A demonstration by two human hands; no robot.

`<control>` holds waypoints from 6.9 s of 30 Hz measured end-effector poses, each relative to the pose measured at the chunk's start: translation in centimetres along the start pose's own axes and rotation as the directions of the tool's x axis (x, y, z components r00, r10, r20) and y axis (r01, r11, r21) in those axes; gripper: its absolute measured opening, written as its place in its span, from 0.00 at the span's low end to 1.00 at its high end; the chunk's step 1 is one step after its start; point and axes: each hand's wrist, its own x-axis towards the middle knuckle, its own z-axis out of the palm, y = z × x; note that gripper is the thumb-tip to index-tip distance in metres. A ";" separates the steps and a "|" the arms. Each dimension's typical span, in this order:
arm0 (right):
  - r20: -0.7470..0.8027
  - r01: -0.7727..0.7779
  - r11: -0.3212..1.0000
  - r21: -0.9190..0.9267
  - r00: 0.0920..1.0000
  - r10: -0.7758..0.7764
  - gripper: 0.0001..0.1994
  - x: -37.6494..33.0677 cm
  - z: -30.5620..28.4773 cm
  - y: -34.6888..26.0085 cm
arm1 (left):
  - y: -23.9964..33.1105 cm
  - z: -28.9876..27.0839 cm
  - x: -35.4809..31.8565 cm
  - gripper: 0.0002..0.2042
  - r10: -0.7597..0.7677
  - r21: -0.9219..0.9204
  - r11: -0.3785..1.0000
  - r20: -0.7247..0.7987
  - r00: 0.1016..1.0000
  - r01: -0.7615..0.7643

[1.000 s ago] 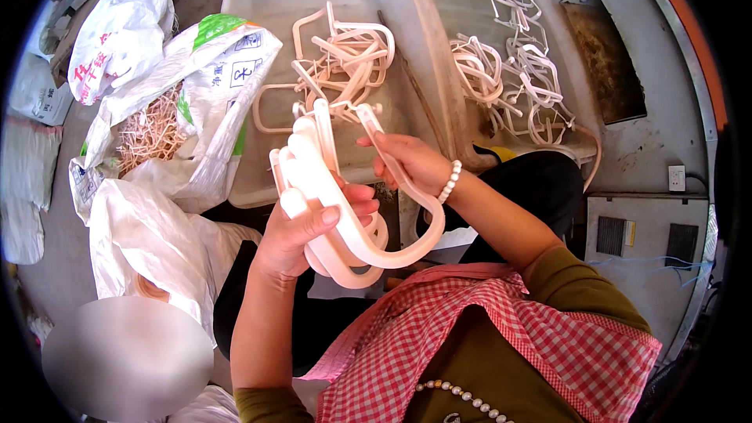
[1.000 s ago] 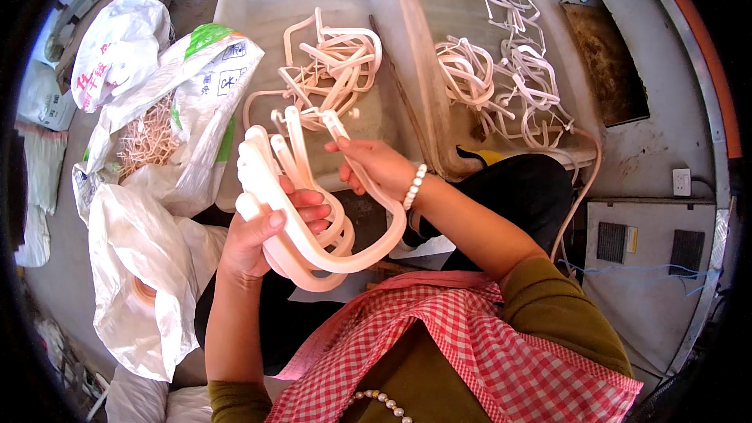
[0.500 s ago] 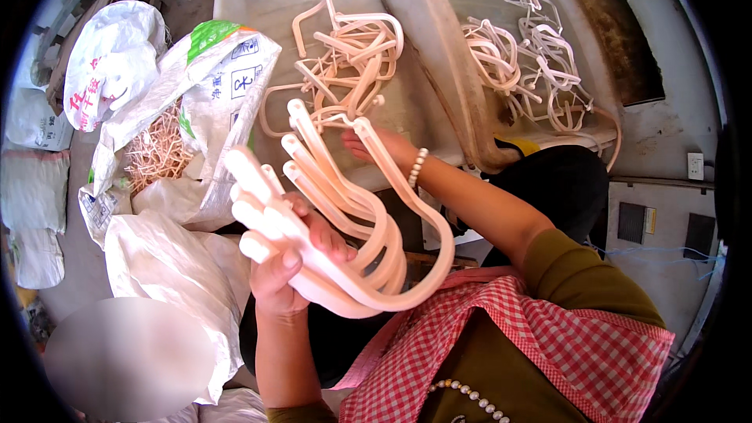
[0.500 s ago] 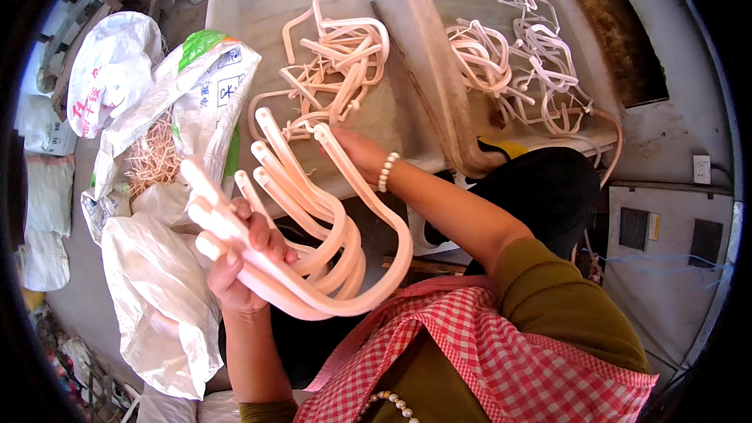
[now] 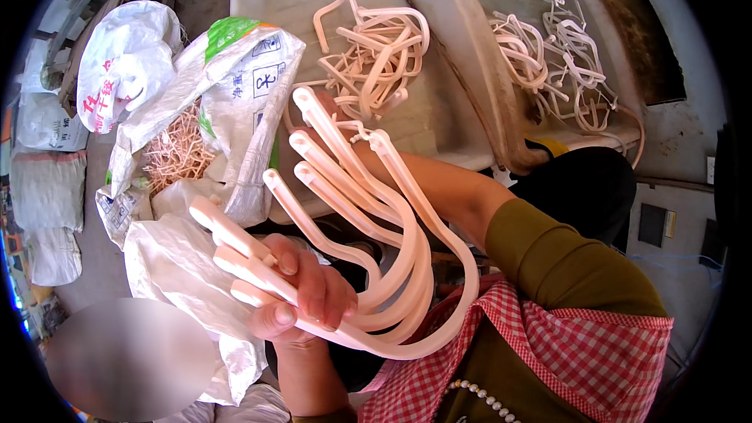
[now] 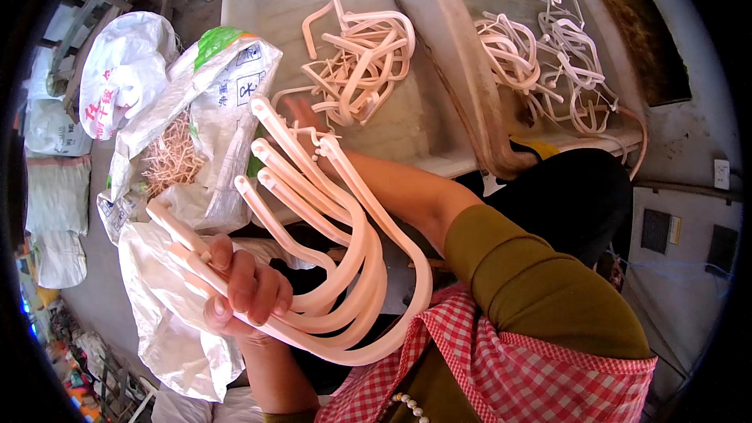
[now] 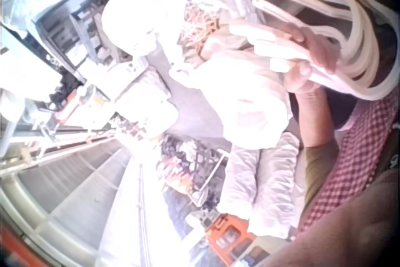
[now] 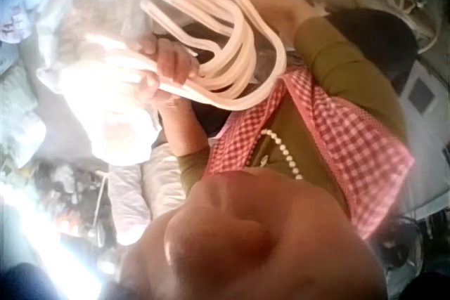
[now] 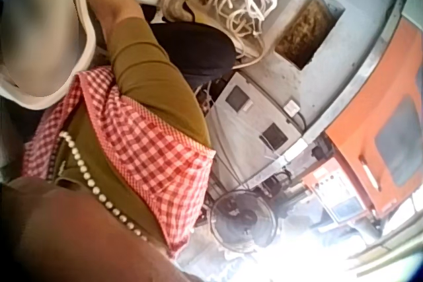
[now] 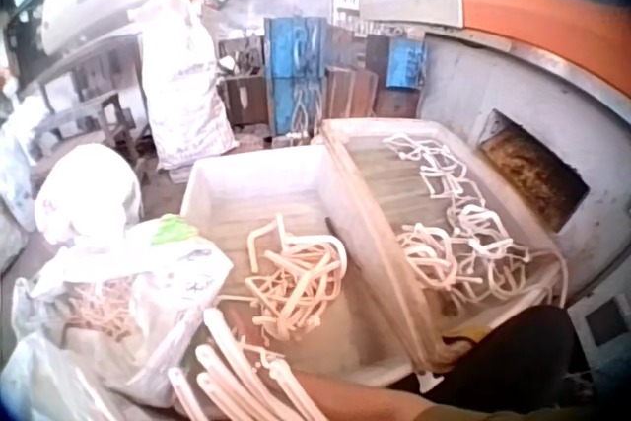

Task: The person assembles plastic hangers by inserting small white plastic pins into the hooks of pink hangers. They repeatedly pick up hangers from a bin, insert the pins, and place the assembled hangers into a white sack.

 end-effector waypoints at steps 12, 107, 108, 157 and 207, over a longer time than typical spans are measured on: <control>0.384 -0.549 0.648 0.529 0.835 0.394 0.19 0.3 -11.3 -2.3 | 0.2 1.1 0.3 0.22 -0.001 0.476 0.859 -0.366 0.931 0.188; 0.031 0.594 0.654 -0.468 0.751 -0.660 0.08 -3.4 -14.1 -14.1 | -4.2 -1.0 2.0 0.23 -0.058 0.791 0.591 -0.153 0.986 0.158; -0.210 0.338 0.938 -0.082 0.914 -0.348 0.08 -3.1 -14.2 -13.5 | -4.5 -1.0 1.9 0.21 -0.080 0.780 0.600 -0.163 0.983 0.178; 0.788 -0.748 0.540 0.386 0.572 0.228 0.21 -10.7 -16.4 -14.1 | -4.6 -3.5 2.3 0.16 -0.215 0.347 0.873 -0.356 0.909 0.342; 0.705 0.735 0.223 -0.641 0.678 -0.209 0.16 -9.2 -31.7 -17.6 | -0.1 -2.6 2.8 0.13 0.034 0.257 0.962 -0.443 0.896 0.091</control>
